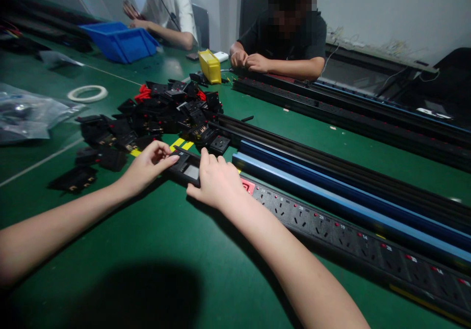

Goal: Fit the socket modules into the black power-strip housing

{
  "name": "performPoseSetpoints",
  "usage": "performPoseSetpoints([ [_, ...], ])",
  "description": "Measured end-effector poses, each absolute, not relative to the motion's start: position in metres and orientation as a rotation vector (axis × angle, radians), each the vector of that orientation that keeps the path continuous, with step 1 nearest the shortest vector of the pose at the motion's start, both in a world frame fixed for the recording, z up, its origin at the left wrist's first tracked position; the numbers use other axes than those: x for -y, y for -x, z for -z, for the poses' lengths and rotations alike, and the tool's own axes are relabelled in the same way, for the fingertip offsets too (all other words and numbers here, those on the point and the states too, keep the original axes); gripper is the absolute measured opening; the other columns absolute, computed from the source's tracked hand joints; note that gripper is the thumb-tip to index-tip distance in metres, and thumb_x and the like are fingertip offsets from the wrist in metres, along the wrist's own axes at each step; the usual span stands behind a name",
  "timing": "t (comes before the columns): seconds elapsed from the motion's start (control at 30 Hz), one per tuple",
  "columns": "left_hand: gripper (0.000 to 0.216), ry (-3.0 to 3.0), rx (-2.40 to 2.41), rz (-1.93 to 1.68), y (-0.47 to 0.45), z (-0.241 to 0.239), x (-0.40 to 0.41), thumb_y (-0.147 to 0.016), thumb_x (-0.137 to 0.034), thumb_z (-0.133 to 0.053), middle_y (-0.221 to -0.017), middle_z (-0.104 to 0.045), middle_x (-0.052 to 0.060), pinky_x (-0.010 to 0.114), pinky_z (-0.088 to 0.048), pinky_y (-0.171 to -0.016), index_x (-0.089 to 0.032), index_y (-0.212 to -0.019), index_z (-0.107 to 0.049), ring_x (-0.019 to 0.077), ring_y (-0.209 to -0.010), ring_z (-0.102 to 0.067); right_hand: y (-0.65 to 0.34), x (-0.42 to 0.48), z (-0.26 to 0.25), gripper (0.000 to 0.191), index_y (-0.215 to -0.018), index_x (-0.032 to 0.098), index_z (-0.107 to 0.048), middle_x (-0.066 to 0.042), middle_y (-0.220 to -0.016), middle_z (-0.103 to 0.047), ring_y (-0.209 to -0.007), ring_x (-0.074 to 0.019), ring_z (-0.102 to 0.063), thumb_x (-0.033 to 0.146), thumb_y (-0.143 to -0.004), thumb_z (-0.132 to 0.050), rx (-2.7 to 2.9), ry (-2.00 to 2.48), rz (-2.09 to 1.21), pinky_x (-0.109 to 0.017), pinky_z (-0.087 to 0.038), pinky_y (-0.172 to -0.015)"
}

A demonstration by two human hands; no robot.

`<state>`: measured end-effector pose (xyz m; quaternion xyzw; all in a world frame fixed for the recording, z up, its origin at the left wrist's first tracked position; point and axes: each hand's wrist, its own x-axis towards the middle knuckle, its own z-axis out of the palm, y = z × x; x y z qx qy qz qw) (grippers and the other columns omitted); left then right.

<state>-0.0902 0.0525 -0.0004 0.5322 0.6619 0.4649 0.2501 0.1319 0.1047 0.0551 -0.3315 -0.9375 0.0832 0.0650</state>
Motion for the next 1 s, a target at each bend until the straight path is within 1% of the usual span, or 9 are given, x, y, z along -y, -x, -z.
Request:
performPoseSetpoints([
  [0.17,0.034,-1.479,-1.746,-1.195,0.087,-0.008,-0.050,-0.083,-0.051,-0.070,-0.081,-0.063,0.000,0.027,-0.046,-0.071,-0.019,-0.085,-0.061,0.0161,-0.076,-0.059,-0.132,-0.104,-0.056,0.089,-0.155,0.000,-0.029,-0.023,-0.140,-0.058,-0.117,-0.0346,-0.061,0.048,-0.086,-0.058,2.809,1.006,-0.290,-0.047,-0.055,-0.093],
  [0.27,0.033,-1.509,-1.717,-1.141,0.086,-0.012,-0.049,-0.084,-0.053,-0.069,-0.086,-0.070,0.002,0.029,-0.050,-0.077,-0.019,-0.087,-0.069,0.0178,-0.080,-0.063,-0.133,-0.104,-0.057,0.090,-0.157,0.003,-0.025,-0.022,-0.142,-0.055,-0.117,-0.0338,-0.061,0.047,-0.086,-0.059,2.802,0.991,-0.312,-0.046,-0.057,-0.089],
  [0.4,0.038,-1.529,-1.679,-1.083,0.085,-0.016,-0.048,-0.085,-0.056,-0.066,-0.091,-0.077,0.006,0.034,-0.054,-0.089,-0.020,-0.089,-0.077,0.0225,-0.088,-0.069,-0.136,-0.104,-0.059,0.088,-0.160,0.009,-0.018,-0.021,-0.149,-0.048,-0.121,-0.0324,-0.059,0.042,-0.089,-0.057,2.810,0.909,-0.338,-0.044,-0.059,-0.085],
  [0.53,0.042,-1.530,-1.670,-1.054,0.085,-0.018,-0.048,-0.081,-0.061,-0.069,-0.097,-0.079,0.008,0.039,-0.055,-0.093,-0.022,-0.094,-0.081,0.0272,-0.093,-0.071,-0.138,-0.104,-0.063,0.084,-0.161,0.012,-0.017,-0.017,-0.153,-0.044,-0.125,-0.0306,-0.055,0.035,-0.091,-0.057,2.804,0.793,-0.356,-0.042,-0.060,-0.087],
  [0.63,0.041,-1.523,-1.672,-1.079,0.085,-0.017,-0.048,-0.080,-0.061,-0.070,-0.094,-0.079,0.007,0.040,-0.055,-0.092,-0.023,-0.092,-0.082,0.0278,-0.091,-0.072,-0.139,-0.105,-0.065,0.080,-0.161,0.020,-0.017,-0.013,-0.152,-0.044,-0.123,-0.0288,-0.056,0.033,-0.093,-0.057,2.819,0.738,-0.363,-0.042,-0.059,-0.090],
  [0.73,0.041,-1.510,-1.692,-1.122,0.084,-0.017,-0.048,-0.082,-0.059,-0.067,-0.090,-0.078,0.008,0.039,-0.055,-0.090,-0.022,-0.091,-0.081,0.0269,-0.089,-0.071,-0.139,-0.104,-0.066,0.079,-0.162,0.026,-0.015,-0.011,-0.148,-0.048,-0.119,-0.0284,-0.057,0.034,-0.095,-0.057,2.853,0.724,-0.337,-0.043,-0.059,-0.090],
  [0.87,0.038,-1.477,-1.705,-1.167,0.084,-0.018,-0.049,-0.085,-0.054,-0.065,-0.086,-0.076,0.007,0.034,-0.055,-0.081,-0.019,-0.091,-0.078,0.0231,-0.082,-0.069,-0.139,-0.104,-0.067,0.078,-0.162,0.028,-0.016,-0.009,-0.144,-0.052,-0.113,-0.0283,-0.058,0.037,-0.097,-0.057,2.885,0.719,-0.279,-0.045,-0.057,-0.092],
  [1.0,0.036,-1.472,-1.698,-1.177,0.084,-0.019,-0.049,-0.085,-0.053,-0.064,-0.078,-0.073,0.004,0.031,-0.053,-0.074,-0.019,-0.087,-0.076,0.0203,-0.075,-0.066,-0.138,-0.104,-0.068,0.073,-0.162,0.030,-0.017,-0.007,-0.145,-0.053,-0.107,-0.0272,-0.059,0.038,-0.099,-0.054,2.908,0.691,-0.246,-0.043,-0.058,-0.088],
])
